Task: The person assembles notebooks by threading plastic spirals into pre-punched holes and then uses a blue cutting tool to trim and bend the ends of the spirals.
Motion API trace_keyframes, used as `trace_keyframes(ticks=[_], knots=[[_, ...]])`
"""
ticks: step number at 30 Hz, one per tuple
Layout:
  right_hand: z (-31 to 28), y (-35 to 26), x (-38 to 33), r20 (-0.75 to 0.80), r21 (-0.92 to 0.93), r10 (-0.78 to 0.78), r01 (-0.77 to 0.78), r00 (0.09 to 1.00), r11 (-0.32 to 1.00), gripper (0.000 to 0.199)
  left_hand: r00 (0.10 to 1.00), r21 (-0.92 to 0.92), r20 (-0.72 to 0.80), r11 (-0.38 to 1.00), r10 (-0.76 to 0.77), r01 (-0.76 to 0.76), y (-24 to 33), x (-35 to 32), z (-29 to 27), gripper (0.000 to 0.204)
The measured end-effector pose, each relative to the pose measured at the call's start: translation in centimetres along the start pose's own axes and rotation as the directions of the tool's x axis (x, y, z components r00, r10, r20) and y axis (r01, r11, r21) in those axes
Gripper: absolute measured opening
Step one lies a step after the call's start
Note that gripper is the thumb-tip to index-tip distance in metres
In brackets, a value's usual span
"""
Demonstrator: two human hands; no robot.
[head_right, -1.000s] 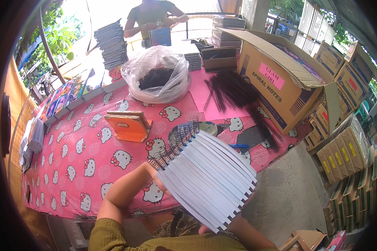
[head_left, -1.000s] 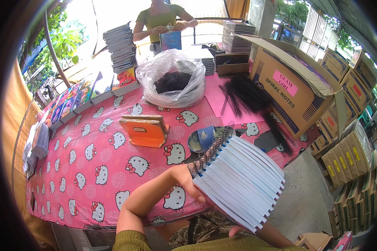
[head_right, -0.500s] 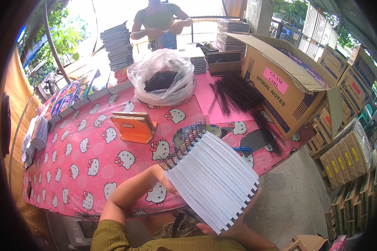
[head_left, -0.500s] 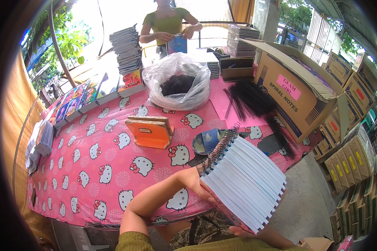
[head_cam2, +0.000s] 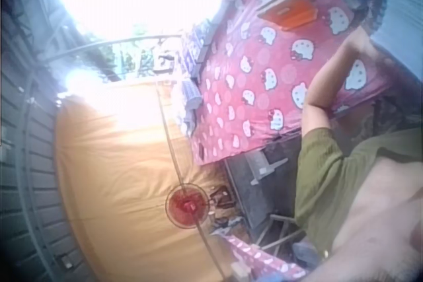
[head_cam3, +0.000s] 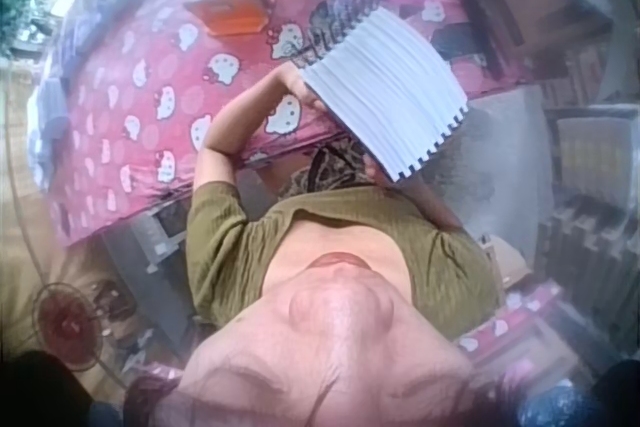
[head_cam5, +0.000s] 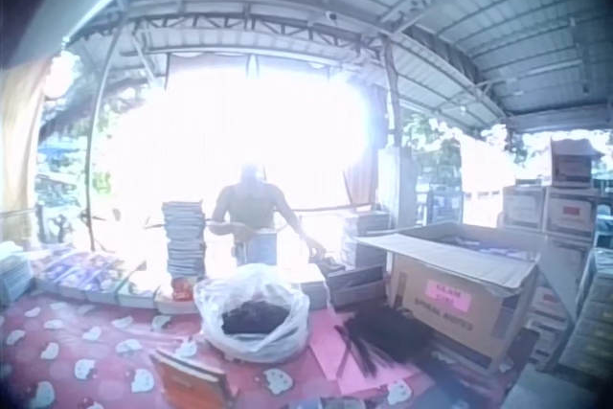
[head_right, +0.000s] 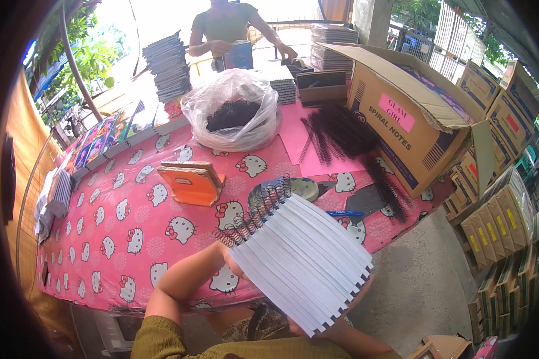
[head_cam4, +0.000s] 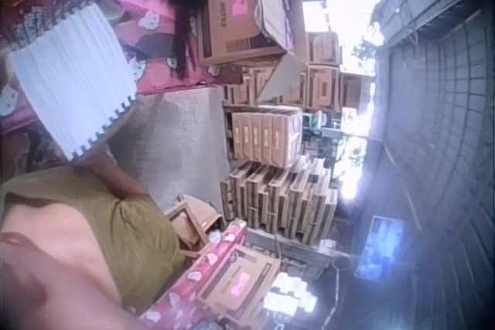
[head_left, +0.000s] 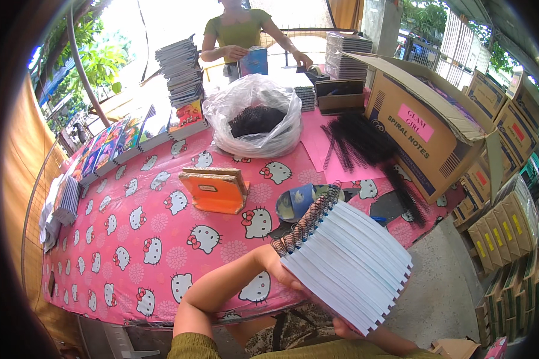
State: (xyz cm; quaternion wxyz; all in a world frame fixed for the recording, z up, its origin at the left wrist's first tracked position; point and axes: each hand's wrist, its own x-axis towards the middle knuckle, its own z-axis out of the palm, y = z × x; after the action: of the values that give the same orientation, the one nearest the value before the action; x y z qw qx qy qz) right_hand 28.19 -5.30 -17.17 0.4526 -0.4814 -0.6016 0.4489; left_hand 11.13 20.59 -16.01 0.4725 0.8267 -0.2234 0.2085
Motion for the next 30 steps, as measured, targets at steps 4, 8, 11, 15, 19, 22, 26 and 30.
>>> trace_keyframes(ticks=[4, 8, 11, 15, 19, 22, 26, 30], knots=[[-0.7, 2.7, -0.6, 0.078, 0.124, 0.045, -0.055, 0.996, 0.991, 0.046, 0.989, -0.242, -0.031, 0.961, -0.147, 0.135, 0.1, -0.5, 0.4, 0.062], [-1.2, 1.4, 0.7, 0.039, 0.106, 0.027, -0.031, 0.999, 0.994, 0.058, 0.959, -0.449, -0.105, 0.873, -0.265, 0.192, 0.4, -0.8, 0.6, 0.075], [-1.1, 0.3, 1.5, -0.039, 0.116, 0.036, -0.031, 0.999, 0.993, 0.067, 0.951, -0.415, -0.173, 0.895, -0.257, 0.166, 1.3, -0.1, 0.5, 0.066], [-1.1, -3.5, 2.7, -0.228, 0.199, 0.079, -0.033, 0.97, 0.98, 0.079, 0.878, -0.447, -0.306, 0.87, -0.368, 0.209, 2.5, 0.6, 0.5, 0.067], [-0.7, -8.4, 6.1, -0.3, 0.338, 0.132, -0.024, 0.945, 0.941, 0.092, 0.657, -0.701, -0.474, 0.703, -0.586, 0.12, 8.5, 0.7, -0.2, 0.099], [-1.5, -4.2, 12.5, -0.155, 0.265, -0.248, 0.282, 0.956, 0.922, 0.098, 0.366, -0.732, -0.595, 0.67, -0.716, 0.121, 16.3, 1.2, -2.0, 0.078], [7.4, -6.9, 20.2, 0.008, 0.779, -0.006, -0.003, 1.0, 0.627, 0.102, 0.09, -0.786, -0.605, 0.611, -0.791, 0.093, 21.8, -4.4, -5.6, 0.041], [17.9, -8.1, 25.6, 0.262, 0.831, 0.088, -0.27, 0.961, 0.486, 0.105, -0.126, -0.823, -0.566, 0.568, -0.814, 0.03, 26.1, -13.6, -7.4, 0.036]])
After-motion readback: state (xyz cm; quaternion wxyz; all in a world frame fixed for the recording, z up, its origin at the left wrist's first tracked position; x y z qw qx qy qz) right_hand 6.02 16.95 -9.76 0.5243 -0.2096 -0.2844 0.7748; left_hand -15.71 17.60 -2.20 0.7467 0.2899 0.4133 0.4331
